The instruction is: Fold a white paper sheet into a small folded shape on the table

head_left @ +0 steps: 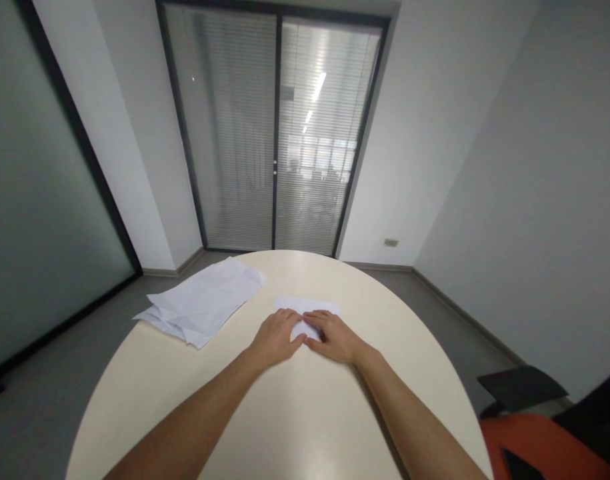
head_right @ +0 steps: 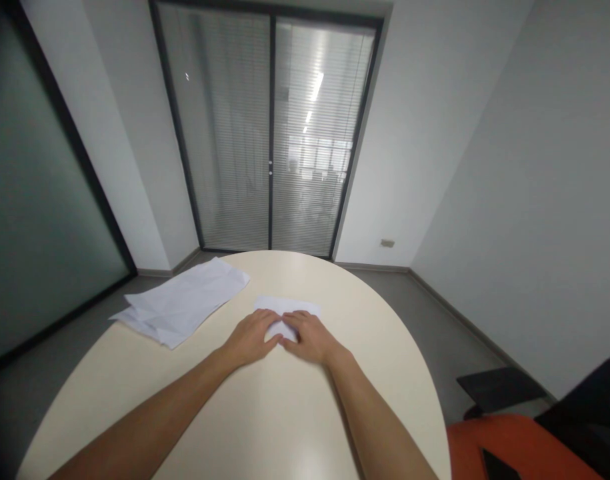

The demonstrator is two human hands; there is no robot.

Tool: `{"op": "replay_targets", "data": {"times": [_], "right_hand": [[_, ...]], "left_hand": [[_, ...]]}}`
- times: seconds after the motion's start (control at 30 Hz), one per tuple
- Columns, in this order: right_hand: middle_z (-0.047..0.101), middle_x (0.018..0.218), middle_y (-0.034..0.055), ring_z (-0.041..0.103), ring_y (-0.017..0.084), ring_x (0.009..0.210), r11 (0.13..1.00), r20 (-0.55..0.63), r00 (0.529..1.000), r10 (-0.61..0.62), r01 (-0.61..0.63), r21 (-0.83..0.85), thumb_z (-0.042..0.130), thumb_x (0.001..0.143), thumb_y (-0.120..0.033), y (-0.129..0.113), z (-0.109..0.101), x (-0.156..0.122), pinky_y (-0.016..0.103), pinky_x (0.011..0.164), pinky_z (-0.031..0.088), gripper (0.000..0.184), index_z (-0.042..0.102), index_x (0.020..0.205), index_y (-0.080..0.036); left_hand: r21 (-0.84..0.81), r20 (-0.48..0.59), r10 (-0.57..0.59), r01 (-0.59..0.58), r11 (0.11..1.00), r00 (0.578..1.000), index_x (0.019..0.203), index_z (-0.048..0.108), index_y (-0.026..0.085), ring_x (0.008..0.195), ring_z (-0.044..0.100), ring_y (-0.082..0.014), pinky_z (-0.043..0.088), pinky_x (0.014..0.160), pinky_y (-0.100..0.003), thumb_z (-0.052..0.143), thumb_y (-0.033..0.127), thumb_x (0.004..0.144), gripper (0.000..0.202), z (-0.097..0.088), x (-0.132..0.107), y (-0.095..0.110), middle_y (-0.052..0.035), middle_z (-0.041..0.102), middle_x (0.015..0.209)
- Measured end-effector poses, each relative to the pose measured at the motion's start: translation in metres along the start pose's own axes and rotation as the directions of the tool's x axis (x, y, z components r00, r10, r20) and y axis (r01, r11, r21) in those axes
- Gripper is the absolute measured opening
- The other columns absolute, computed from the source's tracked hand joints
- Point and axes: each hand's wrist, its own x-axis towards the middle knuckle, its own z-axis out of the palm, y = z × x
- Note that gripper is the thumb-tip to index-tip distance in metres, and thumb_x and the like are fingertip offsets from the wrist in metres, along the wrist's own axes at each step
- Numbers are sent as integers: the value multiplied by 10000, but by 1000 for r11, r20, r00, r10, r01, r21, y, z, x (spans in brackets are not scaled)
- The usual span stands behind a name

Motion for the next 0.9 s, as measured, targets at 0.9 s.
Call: {"op": "replay_targets", "data": {"times": [0.9], "right_hand": [[675,1192,90,578,265,1164,1000,-41,999,12,-11,22,544,814,-144,1,-1,-2,445,1023,438,367,645,1161,-209]], "left_hand": [[-252,150,233,-191,949,961,1094,721,261,1211,582,-229,390,1103,-376,681,297,800,299,-20,-4,-15,-40,636,1311]]}}
